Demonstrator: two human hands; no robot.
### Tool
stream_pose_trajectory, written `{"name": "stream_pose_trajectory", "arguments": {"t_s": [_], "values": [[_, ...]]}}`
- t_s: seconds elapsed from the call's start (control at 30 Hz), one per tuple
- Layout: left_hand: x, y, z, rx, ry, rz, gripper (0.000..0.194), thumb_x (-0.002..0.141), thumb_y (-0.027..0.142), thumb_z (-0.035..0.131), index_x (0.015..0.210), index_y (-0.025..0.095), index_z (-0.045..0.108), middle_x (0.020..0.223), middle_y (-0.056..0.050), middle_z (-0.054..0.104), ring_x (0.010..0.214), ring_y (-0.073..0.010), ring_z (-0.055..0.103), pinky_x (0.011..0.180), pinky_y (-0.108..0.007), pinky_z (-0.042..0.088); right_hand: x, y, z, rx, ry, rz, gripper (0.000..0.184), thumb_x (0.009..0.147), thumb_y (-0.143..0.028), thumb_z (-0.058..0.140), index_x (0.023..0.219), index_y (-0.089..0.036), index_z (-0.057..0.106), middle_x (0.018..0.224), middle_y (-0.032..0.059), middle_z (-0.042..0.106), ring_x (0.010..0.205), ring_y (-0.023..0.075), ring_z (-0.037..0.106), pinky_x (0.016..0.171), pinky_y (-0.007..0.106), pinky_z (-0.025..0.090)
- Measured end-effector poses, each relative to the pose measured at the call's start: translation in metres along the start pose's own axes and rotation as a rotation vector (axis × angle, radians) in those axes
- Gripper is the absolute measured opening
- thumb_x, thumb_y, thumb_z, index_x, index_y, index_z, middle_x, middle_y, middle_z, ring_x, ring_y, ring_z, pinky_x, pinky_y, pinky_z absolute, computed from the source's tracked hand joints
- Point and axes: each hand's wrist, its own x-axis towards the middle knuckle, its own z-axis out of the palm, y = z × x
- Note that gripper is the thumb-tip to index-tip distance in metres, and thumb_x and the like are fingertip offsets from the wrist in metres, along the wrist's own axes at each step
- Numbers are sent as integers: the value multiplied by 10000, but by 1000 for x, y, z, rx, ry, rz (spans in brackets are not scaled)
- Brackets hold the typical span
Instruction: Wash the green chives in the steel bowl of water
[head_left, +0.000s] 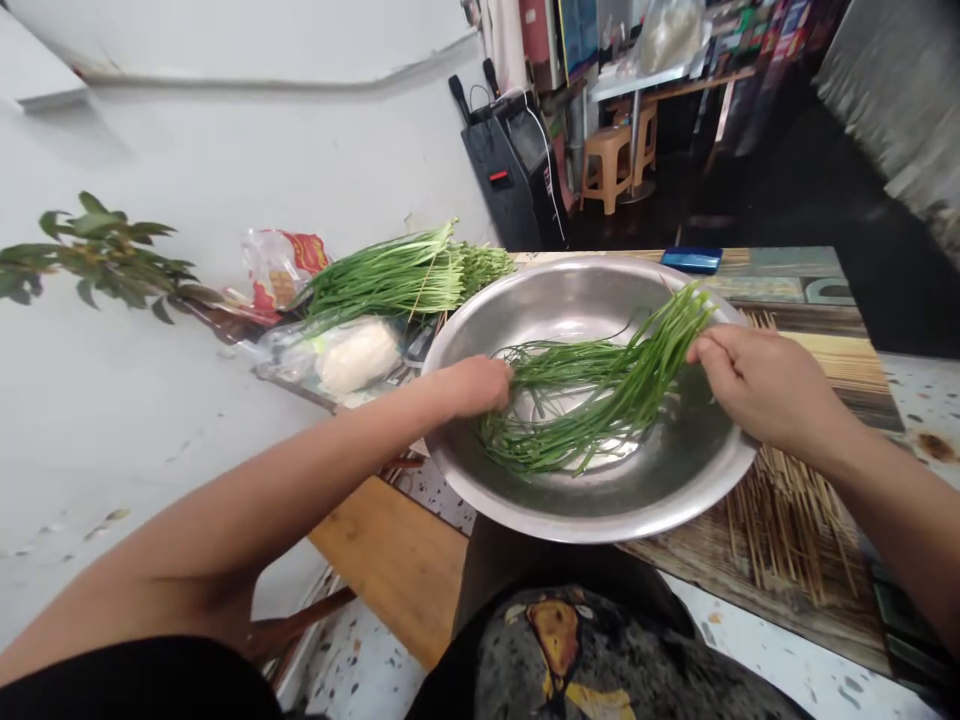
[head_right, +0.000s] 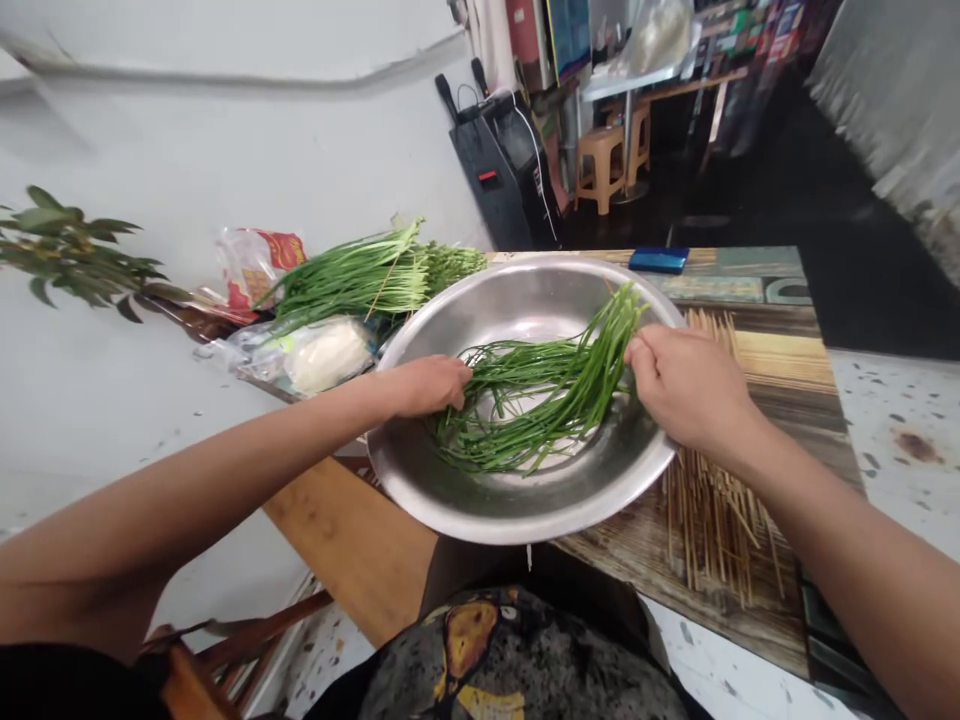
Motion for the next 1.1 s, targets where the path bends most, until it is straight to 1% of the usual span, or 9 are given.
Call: {"name": "stream_pose_trajectory", "arguments": {"t_s": [0.1,0.2,0.3,0.4,0.6,0.73,0.9,1.03,1.1], "values": [[-2,-1,0,91,-17,86,181,733,113,537,644,168,685,968,-105,651,1050,-252,531,886,-317,393,0,1,0,17,-3,-2,262,817,-289,330,736,-206,565,785,67,663,766,234,583,658,309,355],[-2,-7,-9,-9,78,133,132,728,158,582,737,185,711,1013,-78,643,986,-226,567,880,-298,405,1,3,-1,49,8,-13,255,818,-272,336,748,-207,573,774,63,665,739,214,591,648,293,360],[-2,-12,-27,-165,298,268,154,747,204,593,831,201,721,1052,-50,636,949,-177,582,891,-264,405,0,2,-3,103,6,-23,248,818,-270,343,747,-205,571,706,54,647,681,195,587,619,279,365],[-2,-10,-47,-405,554,277,188,781,216,553,875,178,710,962,-41,667,895,-144,591,869,-262,423,-2,-1,-4,160,-2,-1,240,824,-287,344,739,-209,555,605,26,607,604,182,566,590,272,369],[-13,-3,-78,-920,657,195,169,740,261,618,825,134,689,785,-35,690,708,-114,598,724,-269,476,-8,-3,-2,241,39,9,266,872,-324,317,747,-215,526,478,-29,513,504,161,514,566,268,372],[-32,-6,-101,-947,809,213,161,730,278,651,799,136,678,788,-37,689,722,-114,607,709,-269,481,-10,-1,0,264,43,0,270,881,-330,320,754,-213,528,468,-36,501,490,156,501,566,269,377],[-50,-8,-138,-1001,1118,347,152,784,262,636,833,118,642,727,-14,648,673,-76,599,615,-201,455,-12,-3,-1,270,48,18,272,886,-331,327,754,-215,535,475,-34,503,486,153,499,559,271,373],[-32,-3,-154,-1008,1364,391,90,741,157,676,764,83,630,627,9,600,560,-41,549,549,-168,422,-12,-5,-2,261,50,41,268,883,-325,333,759,-213,543,487,-27,516,508,155,510,562,267,370],[-12,7,-146,-1052,1328,353,63,758,139,647,754,77,642,607,3,596,529,-44,532,534,-176,428,-13,-6,-2,256,51,46,266,881,-322,335,752,-213,540,495,-23,522,515,154,511,561,265,367]]}}
